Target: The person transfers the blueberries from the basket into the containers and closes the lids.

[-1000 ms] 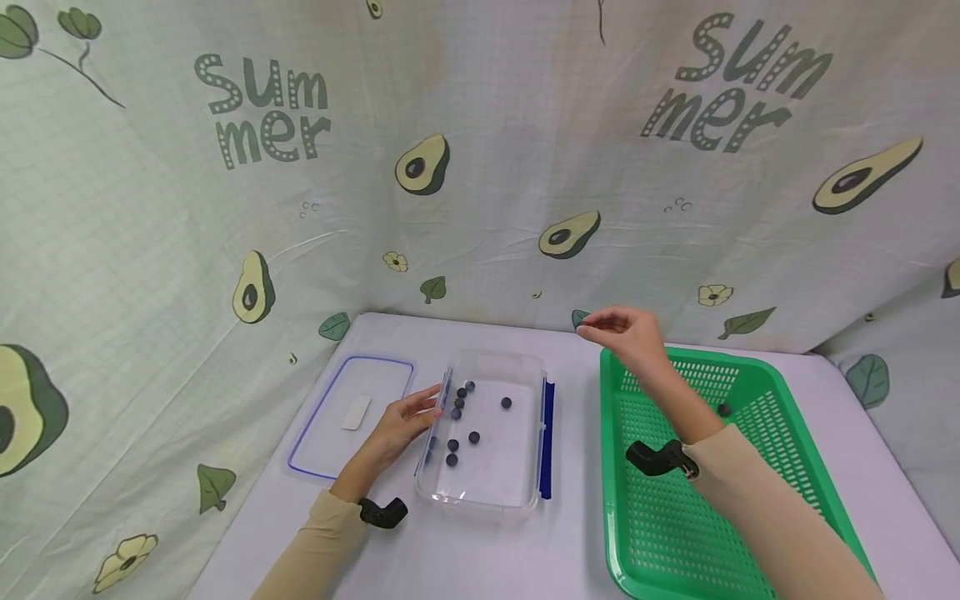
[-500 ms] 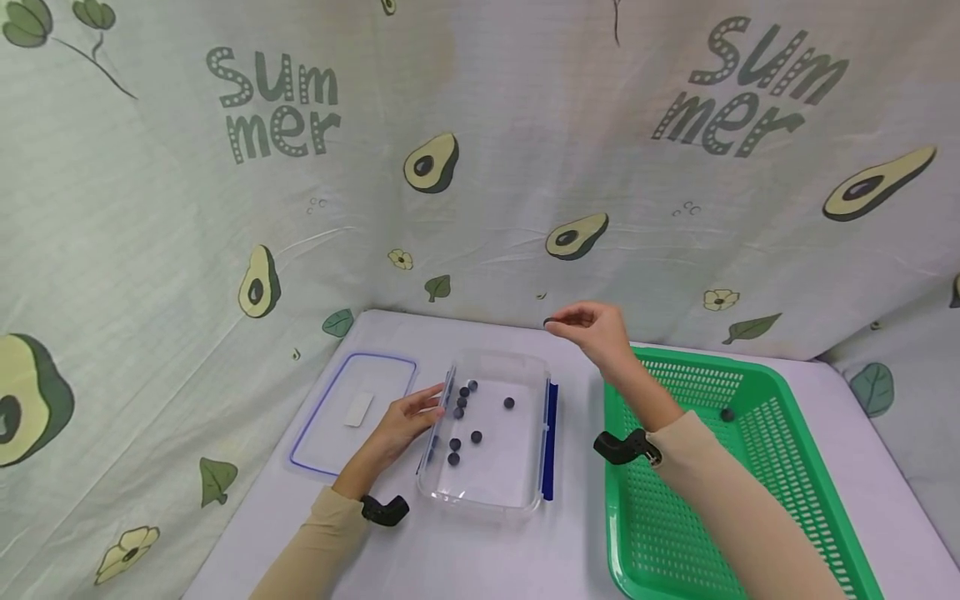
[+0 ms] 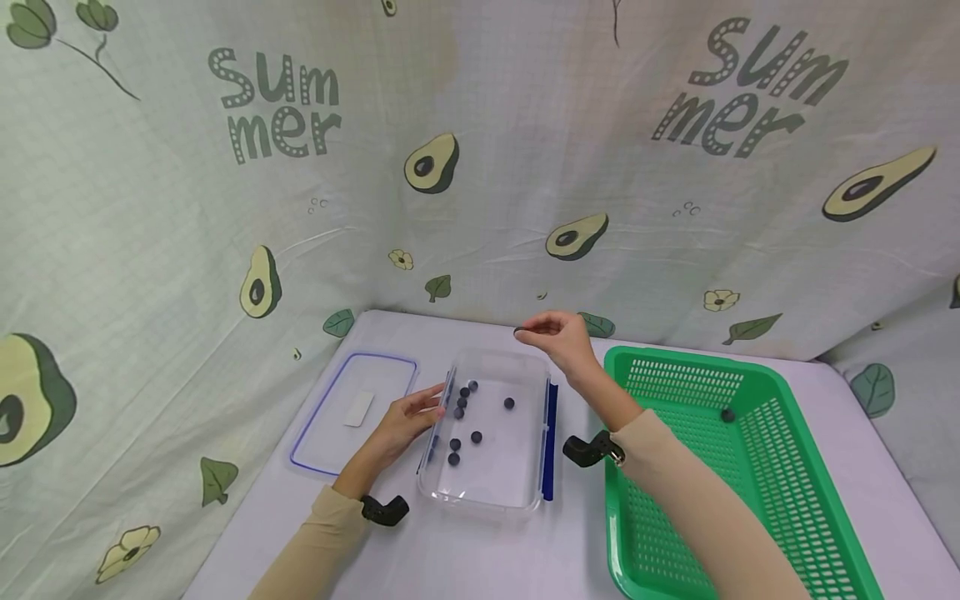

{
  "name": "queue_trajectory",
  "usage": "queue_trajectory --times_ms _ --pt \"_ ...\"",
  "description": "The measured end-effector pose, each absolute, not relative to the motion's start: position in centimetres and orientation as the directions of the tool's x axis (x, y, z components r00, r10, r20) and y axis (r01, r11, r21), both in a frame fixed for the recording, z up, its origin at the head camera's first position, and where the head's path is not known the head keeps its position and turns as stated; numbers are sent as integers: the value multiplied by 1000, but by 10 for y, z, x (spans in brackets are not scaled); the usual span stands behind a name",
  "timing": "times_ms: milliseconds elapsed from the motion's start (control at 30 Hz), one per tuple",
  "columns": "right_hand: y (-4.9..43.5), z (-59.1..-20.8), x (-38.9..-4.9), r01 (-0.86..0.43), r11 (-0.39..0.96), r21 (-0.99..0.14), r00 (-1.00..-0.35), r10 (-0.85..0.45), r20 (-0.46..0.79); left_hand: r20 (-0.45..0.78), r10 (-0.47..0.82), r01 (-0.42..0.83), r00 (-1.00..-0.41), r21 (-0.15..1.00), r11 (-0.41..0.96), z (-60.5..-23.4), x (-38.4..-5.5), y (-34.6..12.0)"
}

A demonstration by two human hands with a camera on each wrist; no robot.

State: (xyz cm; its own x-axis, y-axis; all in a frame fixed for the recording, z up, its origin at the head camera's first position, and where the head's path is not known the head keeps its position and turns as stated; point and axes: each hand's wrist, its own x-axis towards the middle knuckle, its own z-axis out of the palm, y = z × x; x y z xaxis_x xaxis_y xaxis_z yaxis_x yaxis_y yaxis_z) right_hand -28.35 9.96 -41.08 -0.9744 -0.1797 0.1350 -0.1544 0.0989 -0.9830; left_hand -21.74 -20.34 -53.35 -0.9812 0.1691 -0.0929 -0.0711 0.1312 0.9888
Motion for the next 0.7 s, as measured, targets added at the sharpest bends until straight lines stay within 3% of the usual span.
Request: queue_trajectory --times_ms 700 --pt "61 -447 -288 -79 155 -985 -984 -170 52 -90 163 -64 -982 985 162 -535 -218 -202"
